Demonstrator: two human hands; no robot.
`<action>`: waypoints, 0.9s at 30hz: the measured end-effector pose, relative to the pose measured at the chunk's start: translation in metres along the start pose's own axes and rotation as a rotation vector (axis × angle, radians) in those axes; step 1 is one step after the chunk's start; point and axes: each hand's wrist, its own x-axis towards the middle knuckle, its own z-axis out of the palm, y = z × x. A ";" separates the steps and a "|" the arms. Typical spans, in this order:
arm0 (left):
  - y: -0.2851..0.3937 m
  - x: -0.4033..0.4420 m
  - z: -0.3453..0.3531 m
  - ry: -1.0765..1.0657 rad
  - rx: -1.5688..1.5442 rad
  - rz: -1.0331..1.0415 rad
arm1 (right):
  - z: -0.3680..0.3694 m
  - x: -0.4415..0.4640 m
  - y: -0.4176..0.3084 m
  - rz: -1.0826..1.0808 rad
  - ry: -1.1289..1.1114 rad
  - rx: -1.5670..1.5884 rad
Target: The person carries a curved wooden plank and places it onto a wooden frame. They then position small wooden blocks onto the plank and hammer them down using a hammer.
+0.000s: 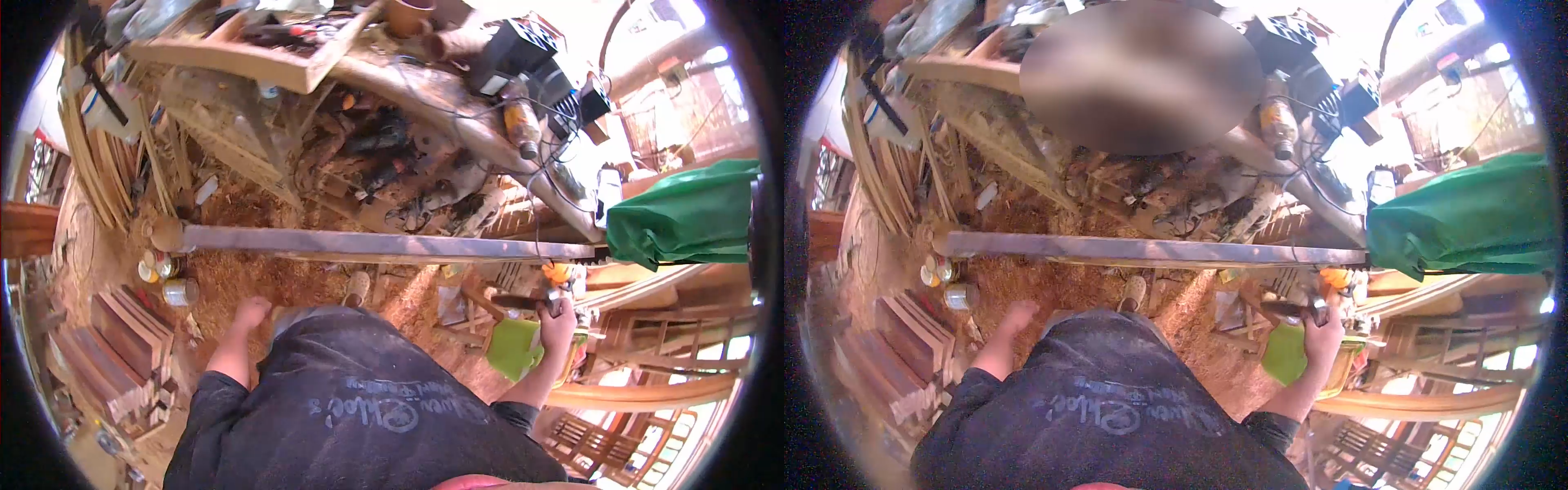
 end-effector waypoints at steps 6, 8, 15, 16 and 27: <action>-0.017 -0.033 -0.001 0.055 -0.087 0.017 | 0.086 -0.071 -0.078 -0.357 -0.508 -0.592; -0.042 -0.059 0.005 0.209 -0.364 0.093 | 0.139 -0.123 -0.129 -0.580 -0.574 -0.604; -0.181 -0.188 -0.037 0.191 -0.562 -0.127 | 0.255 -0.373 -0.334 -0.935 -0.862 -0.184; -0.185 -0.221 -0.051 0.399 -0.400 -0.142 | 0.263 -0.404 -0.361 -0.948 -0.946 -0.050; -0.294 -0.321 -0.159 0.652 -0.487 -0.323 | 0.383 -0.605 -0.534 -1.174 -1.464 0.170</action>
